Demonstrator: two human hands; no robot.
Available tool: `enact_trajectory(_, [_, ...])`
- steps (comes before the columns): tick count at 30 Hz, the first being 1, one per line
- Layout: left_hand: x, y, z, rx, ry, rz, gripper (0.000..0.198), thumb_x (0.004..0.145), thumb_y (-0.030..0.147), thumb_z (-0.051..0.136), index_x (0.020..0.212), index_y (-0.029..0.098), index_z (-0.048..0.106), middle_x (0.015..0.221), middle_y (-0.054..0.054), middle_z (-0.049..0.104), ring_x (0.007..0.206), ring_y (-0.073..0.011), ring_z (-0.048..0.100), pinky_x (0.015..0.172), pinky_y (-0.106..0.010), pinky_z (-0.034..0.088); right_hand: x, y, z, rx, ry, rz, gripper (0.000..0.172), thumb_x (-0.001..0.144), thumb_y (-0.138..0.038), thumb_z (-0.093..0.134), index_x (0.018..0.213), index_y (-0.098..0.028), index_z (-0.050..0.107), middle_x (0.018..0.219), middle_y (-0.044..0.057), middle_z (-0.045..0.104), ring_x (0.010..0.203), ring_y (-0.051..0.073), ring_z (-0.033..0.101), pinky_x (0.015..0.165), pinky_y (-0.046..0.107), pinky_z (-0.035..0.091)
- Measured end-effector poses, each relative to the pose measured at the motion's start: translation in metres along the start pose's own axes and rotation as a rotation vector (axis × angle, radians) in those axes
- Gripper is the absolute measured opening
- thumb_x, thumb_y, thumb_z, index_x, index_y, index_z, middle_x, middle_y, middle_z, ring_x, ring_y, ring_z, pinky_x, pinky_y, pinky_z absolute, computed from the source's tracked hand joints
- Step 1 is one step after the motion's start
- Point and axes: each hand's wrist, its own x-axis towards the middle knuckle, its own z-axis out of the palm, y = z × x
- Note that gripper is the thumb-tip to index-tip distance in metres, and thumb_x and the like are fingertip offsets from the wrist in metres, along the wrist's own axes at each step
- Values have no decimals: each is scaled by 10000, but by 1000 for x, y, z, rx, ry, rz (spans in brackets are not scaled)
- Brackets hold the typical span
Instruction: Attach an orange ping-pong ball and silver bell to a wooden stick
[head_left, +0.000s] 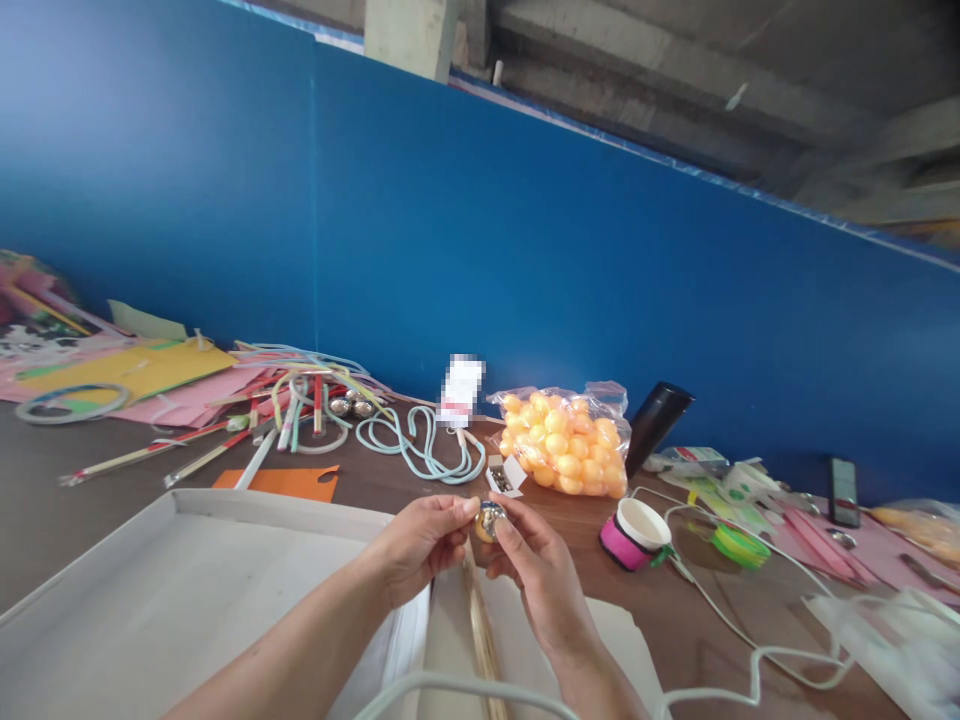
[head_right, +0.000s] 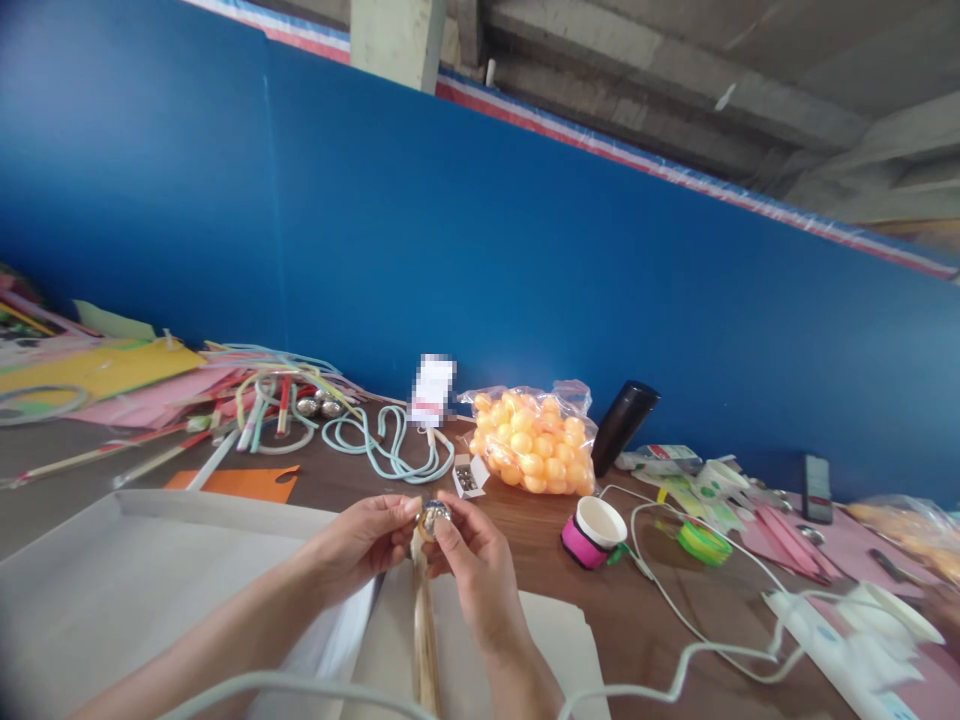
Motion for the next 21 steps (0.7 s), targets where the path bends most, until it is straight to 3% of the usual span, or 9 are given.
enact_trajectory(21, [-1,-3,5,84,66,95,271,674,362,686,644,112,585,562,38,407,491,-38,382,485,-155,344,-1,-1,2,-63,5,-40,368,804,-359,616,1130,-191,586,946,82,635,739,211,594,580,315,496])
